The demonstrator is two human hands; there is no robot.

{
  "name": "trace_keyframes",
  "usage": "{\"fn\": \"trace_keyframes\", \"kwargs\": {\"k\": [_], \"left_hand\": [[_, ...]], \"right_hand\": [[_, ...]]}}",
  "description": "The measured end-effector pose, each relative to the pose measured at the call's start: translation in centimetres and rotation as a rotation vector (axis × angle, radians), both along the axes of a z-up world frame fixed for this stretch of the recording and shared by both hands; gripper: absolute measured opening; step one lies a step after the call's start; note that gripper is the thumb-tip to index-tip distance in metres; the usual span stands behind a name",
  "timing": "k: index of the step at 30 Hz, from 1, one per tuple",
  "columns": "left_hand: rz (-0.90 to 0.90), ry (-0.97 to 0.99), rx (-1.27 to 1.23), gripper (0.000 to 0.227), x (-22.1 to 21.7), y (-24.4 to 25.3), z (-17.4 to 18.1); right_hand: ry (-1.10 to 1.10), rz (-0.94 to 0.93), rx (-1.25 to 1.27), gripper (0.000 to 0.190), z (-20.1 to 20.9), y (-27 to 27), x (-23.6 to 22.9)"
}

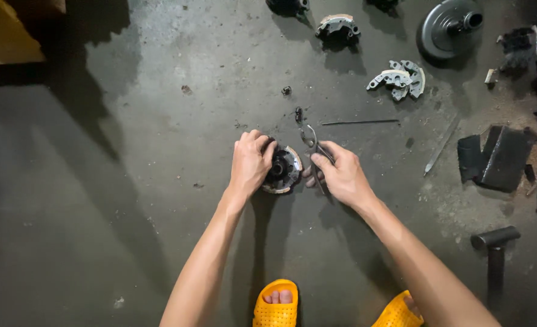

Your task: The person assembles mechanical components on the floor, using pliers to manipulate small parts and fit them into a central hub. They handle various metal pieces, including curved brackets and cylindrical parts, arranging them around the hub. The person briefly moves to a nearby workbench to retrieve a tool before returning to the floor to continue the assembly.

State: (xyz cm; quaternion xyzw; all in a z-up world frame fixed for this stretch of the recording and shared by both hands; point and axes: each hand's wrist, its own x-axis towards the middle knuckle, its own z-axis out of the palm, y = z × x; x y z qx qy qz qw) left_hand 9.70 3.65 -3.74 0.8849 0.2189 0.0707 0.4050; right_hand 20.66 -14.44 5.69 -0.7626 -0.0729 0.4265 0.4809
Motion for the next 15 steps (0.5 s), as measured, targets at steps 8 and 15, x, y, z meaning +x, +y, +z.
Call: {"fn": "trace_keyframes", "kwargs": {"k": [8, 15], "left_hand": [[-0.095, -0.038, -0.036, 0.019, -1.7, 0.4, -1.1], [-0.044, -0.117, -0.16, 0.024, -2.1, 0.4, -2.8]], "right_hand": [[0.209, 0.232, -0.283, 0.037, 1.1, 3.5, 2.2], [0.488, 0.254, -0.394, 0.042, 0.9, 6.3, 3.5]]}}
